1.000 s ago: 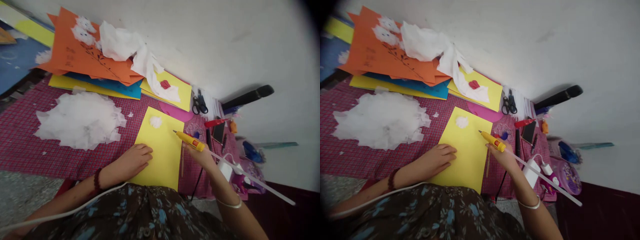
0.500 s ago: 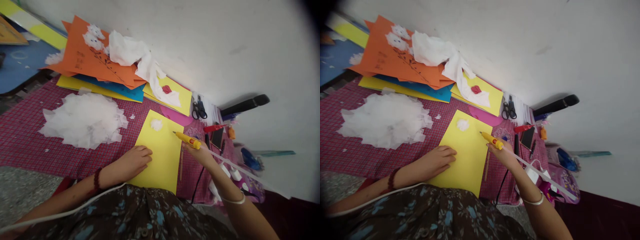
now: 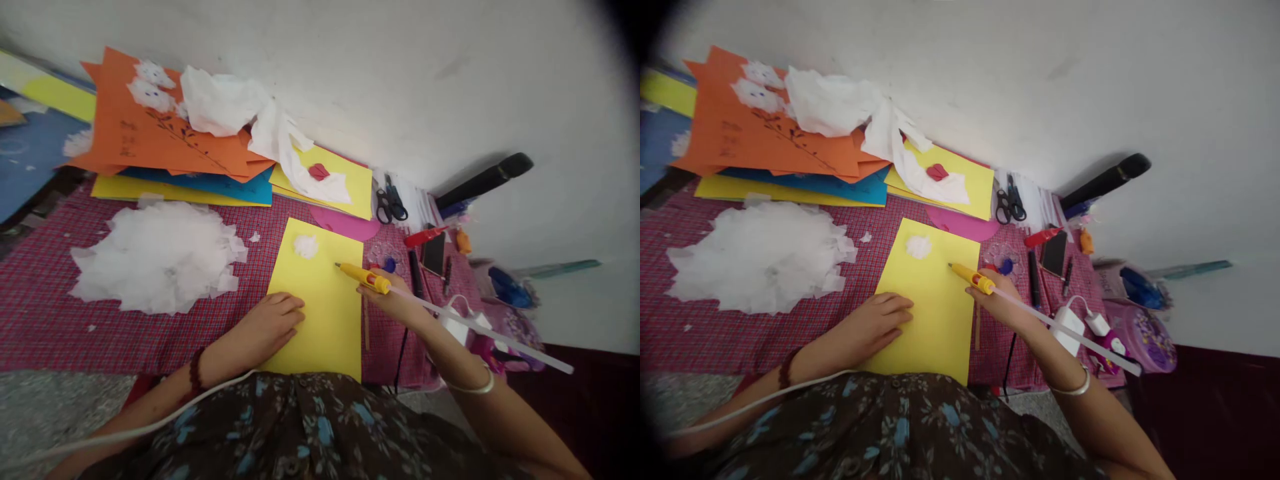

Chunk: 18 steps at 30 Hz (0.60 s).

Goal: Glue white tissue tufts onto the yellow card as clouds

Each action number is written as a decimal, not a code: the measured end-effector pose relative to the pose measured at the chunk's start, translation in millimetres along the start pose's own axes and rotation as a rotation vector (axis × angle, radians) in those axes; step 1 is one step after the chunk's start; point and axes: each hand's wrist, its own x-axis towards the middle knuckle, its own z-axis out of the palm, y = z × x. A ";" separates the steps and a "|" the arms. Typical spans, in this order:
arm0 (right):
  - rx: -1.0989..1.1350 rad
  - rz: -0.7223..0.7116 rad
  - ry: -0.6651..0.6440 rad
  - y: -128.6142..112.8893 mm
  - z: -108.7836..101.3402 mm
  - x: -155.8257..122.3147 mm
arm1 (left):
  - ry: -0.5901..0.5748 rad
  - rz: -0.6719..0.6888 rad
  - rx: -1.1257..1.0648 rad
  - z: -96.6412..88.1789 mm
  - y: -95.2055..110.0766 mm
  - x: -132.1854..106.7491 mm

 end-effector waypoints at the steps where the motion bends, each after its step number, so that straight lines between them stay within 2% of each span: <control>1: -0.011 -0.002 -0.007 -2.4 0.0 -0.6 | -0.009 -0.003 -0.002 -0.6 0.0 0.1; 3: -0.077 -0.006 -0.044 -6.3 -1.0 -1.3 | -0.026 -0.011 -0.002 -1.9 0.2 0.4; 7: -0.268 0.012 -0.033 -7.5 -2.7 -1.4 | -0.033 -0.007 0.008 -4.0 0.1 1.1; 11: -0.323 0.019 -0.011 -5.0 -2.5 -1.4 | -0.030 0.000 0.014 -5.6 0.0 1.0; 14: -0.310 -0.006 -0.008 -4.7 -2.4 -3.2 | -0.023 -0.001 0.008 -5.8 -0.3 0.6; 18: -0.129 -0.042 -0.006 -3.4 -0.3 -6.3 | -0.007 0.005 -0.001 -4.6 -2.0 0.2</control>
